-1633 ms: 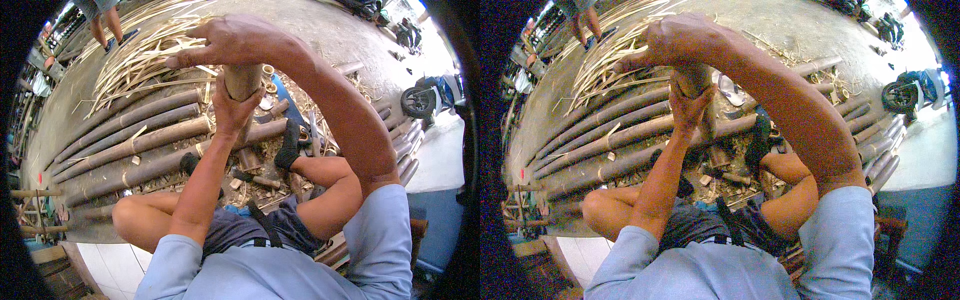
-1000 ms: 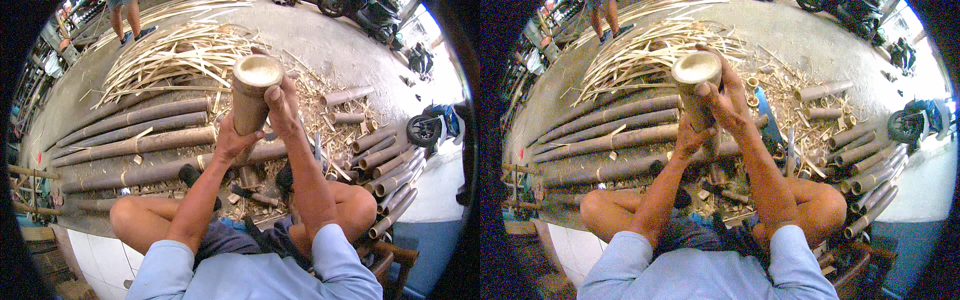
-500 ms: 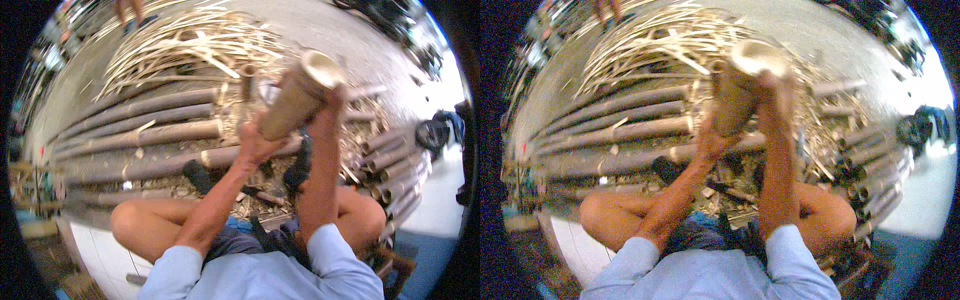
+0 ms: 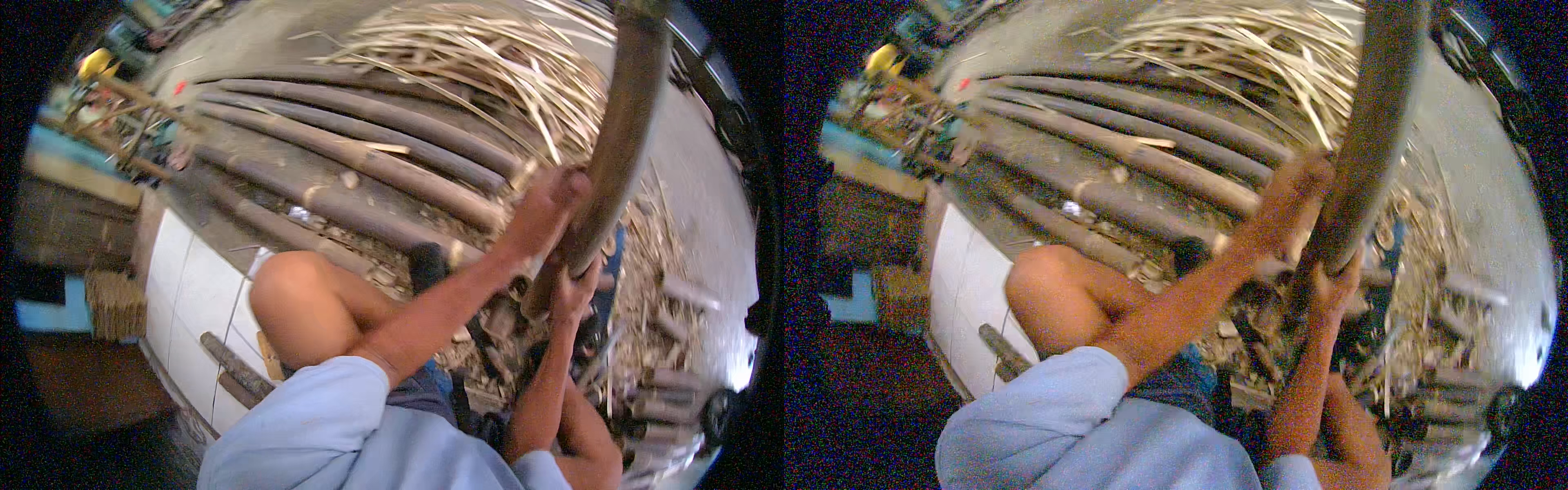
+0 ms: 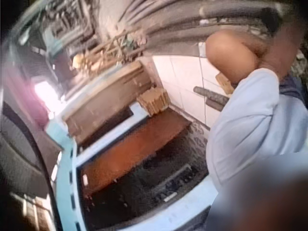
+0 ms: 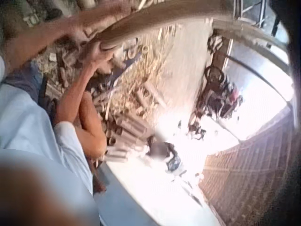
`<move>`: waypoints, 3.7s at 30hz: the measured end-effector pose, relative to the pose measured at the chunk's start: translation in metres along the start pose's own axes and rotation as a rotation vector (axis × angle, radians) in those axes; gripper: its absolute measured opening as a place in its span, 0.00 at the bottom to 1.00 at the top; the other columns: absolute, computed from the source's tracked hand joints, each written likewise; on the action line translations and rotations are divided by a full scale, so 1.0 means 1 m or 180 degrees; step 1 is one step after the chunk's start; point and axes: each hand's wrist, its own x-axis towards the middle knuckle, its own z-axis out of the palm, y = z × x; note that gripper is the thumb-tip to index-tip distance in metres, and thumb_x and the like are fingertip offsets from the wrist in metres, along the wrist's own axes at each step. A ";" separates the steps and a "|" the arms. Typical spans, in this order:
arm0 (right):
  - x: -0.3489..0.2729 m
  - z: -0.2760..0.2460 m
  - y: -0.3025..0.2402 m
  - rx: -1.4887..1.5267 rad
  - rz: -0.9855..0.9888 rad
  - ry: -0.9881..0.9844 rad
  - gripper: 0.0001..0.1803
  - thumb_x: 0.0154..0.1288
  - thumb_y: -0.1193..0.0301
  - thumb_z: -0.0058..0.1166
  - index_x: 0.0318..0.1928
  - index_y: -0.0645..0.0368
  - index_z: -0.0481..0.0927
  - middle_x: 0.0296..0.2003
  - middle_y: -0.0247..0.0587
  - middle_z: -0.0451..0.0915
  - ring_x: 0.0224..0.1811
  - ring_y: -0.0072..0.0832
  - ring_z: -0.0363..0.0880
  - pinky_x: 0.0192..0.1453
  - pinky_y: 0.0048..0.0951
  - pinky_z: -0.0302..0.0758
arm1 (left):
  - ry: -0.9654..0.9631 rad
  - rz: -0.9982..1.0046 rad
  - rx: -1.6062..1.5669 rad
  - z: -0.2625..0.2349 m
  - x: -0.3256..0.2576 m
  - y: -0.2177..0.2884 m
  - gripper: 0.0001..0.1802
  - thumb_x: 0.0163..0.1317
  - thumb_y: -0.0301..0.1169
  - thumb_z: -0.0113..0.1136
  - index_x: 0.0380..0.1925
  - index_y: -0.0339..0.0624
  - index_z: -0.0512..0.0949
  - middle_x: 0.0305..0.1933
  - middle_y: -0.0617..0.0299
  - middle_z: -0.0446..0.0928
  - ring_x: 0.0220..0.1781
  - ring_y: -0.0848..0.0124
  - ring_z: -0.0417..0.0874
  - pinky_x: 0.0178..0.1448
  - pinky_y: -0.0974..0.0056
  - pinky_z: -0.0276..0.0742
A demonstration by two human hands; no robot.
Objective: The person sits on the floor and uses a chisel and wooden mallet to hollow and smooth the interior of a bamboo segment. They repeatedly strike the chisel, rotate the bamboo, and inspect the inner surface, producing wood shavings.
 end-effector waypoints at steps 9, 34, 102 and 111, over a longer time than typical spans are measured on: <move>0.040 -0.220 0.065 -0.1765 0.1456 0.1179 0.41 0.59 0.42 0.64 0.53 0.72 0.79 0.39 0.52 0.85 0.35 0.44 0.85 0.45 0.45 0.80 | 0.4263 -0.1532 -0.0347 -0.237 -0.076 -0.186 0.49 0.61 0.44 0.68 0.74 0.37 0.52 0.74 0.45 0.63 0.71 0.51 0.70 0.75 0.46 0.66; -0.029 -0.077 0.148 -0.4286 -0.0499 -0.1448 0.53 0.49 0.36 0.66 0.70 0.53 0.68 0.64 0.51 0.71 0.71 0.52 0.63 0.77 0.65 0.52 | 0.4029 -0.2994 0.0367 -0.213 -0.086 -0.179 0.73 0.55 0.48 0.76 0.76 0.37 0.24 0.76 0.36 0.57 0.72 0.46 0.68 0.76 0.44 0.65; -0.132 0.039 0.073 0.1546 0.2982 0.0487 0.11 0.67 0.68 0.57 0.47 0.52 0.73 0.25 0.35 0.74 0.18 0.28 0.74 0.20 0.34 0.75 | -0.2861 0.0080 0.3372 -0.044 -0.077 -0.177 0.47 0.44 0.66 0.71 0.55 0.40 0.79 0.57 0.51 0.76 0.65 0.55 0.74 0.69 0.50 0.70; -0.134 0.058 0.084 0.1839 0.3245 0.0909 0.09 0.71 0.66 0.54 0.46 0.53 0.70 0.25 0.36 0.72 0.19 0.29 0.74 0.20 0.34 0.74 | -0.2760 -0.0499 0.3592 -0.031 -0.066 -0.165 0.55 0.35 0.78 0.67 0.49 0.40 0.82 0.55 0.51 0.76 0.63 0.54 0.73 0.68 0.51 0.71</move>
